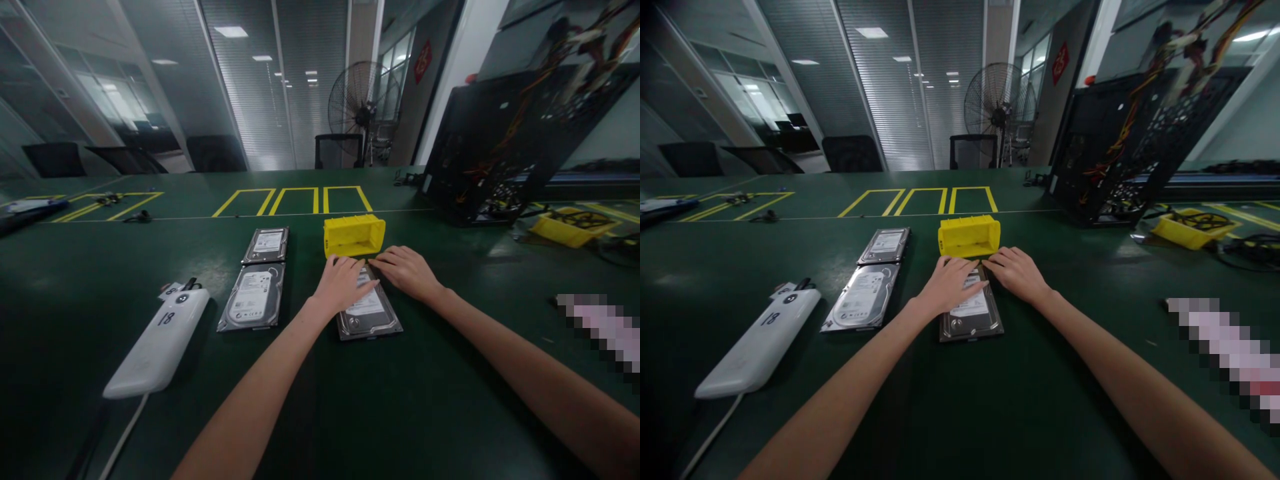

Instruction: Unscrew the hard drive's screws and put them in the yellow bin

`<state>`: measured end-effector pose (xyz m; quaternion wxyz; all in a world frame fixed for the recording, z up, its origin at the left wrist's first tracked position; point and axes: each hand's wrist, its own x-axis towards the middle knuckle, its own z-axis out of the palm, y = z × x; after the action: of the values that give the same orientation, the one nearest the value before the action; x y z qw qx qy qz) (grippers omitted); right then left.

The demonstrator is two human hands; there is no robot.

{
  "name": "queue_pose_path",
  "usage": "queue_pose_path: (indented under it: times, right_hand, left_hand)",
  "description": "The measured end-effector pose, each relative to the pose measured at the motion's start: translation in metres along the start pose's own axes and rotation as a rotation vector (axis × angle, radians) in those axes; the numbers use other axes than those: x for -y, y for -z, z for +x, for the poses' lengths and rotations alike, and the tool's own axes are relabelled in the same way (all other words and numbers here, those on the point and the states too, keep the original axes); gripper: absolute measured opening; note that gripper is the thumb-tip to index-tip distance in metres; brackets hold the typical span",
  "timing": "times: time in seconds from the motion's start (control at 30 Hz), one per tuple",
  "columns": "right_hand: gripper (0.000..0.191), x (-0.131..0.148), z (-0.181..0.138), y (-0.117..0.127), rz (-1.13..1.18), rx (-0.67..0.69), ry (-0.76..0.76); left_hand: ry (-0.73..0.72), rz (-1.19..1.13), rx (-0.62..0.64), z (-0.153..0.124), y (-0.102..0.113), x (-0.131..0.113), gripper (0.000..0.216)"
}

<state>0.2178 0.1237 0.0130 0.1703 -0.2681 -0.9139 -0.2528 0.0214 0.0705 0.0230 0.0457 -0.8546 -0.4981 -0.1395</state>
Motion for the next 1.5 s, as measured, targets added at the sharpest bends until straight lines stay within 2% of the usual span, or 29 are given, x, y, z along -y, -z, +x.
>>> queue_pose_path:
  times: [0.13, 0.2, 0.27, 0.33, 0.37, 0.43, 0.53, 0.6, 0.67, 0.77, 0.83, 0.93, 1.03, 1.23, 1.33, 1.5]
  right_hand:
    - [0.03, 0.001, 0.002, 0.004, -0.003, -0.012, -0.056]
    - [0.034, -0.002, 0.001, 0.004, -0.013, -0.034, -0.201]
    - [0.047, -0.01, -0.005, 0.001, -0.003, -0.007, -0.391]
    - [0.063, -0.021, -0.014, -0.004, 0.068, 0.12, -0.545]
    - [0.063, -0.027, -0.02, -0.005, 0.157, 0.227, -0.593]
    - [0.05, -0.039, -0.027, -0.005, 0.356, 0.403, -0.642]
    - [0.035, -0.056, -0.021, 0.011, 0.553, 0.502, -0.681]
    - [0.034, -0.066, -0.007, 0.032, 0.716, 0.437, -0.789]
    - [0.033, -0.073, 0.014, 0.055, 1.01, 0.194, -0.909]
    - [0.028, -0.077, 0.047, 0.084, 1.271, -0.177, -0.878]
    - [0.026, -0.074, 0.064, 0.094, 1.348, -0.343, -0.806]
    - [0.024, -0.063, 0.081, 0.094, 1.351, -0.522, -0.716]
    - [0.028, -0.054, 0.084, 0.081, 1.291, -0.542, -0.717]
    - [0.036, -0.049, 0.08, 0.051, 1.224, -0.429, -0.726]
    - [0.038, -0.047, 0.08, 0.045, 1.219, -0.406, -0.723]
    - [0.039, -0.046, 0.081, 0.039, 1.216, -0.454, -0.716]
  left_hand:
    - [-0.01, -0.018, 0.01, 0.0, 0.001, 0.0, 0.057]
    - [0.0, -0.024, 0.024, 0.001, 0.002, 0.0, 0.058]
    - [-0.003, -0.032, 0.047, 0.001, 0.003, 0.001, 0.057]
    - [-0.016, -0.043, 0.068, 0.001, 0.004, 0.001, 0.056]
    - [-0.023, -0.049, 0.075, 0.001, 0.005, 0.001, 0.055]
    - [-0.025, -0.061, 0.078, 0.002, 0.005, 0.002, 0.056]
    - [-0.025, -0.074, 0.075, 0.002, 0.006, 0.002, 0.058]
    - [-0.031, -0.072, 0.078, 0.002, 0.007, 0.002, 0.058]
    - [-0.037, -0.066, 0.075, 0.001, 0.006, 0.003, 0.056]
    - [-0.035, -0.068, 0.064, 0.001, 0.004, 0.004, 0.055]
    - [-0.031, -0.077, 0.062, 0.001, 0.003, 0.005, 0.056]
    - [-0.028, -0.08, 0.059, 0.001, 0.003, 0.005, 0.058]
    - [-0.019, -0.063, 0.059, 0.002, 0.003, 0.005, 0.06]
    - [-0.025, -0.068, 0.03, 0.001, 0.0, 0.007, 0.059]
    - [-0.023, -0.061, 0.018, 0.001, 0.0, 0.007, 0.059]
    - [-0.013, -0.018, 0.036, 0.001, 0.003, 0.005, 0.06]
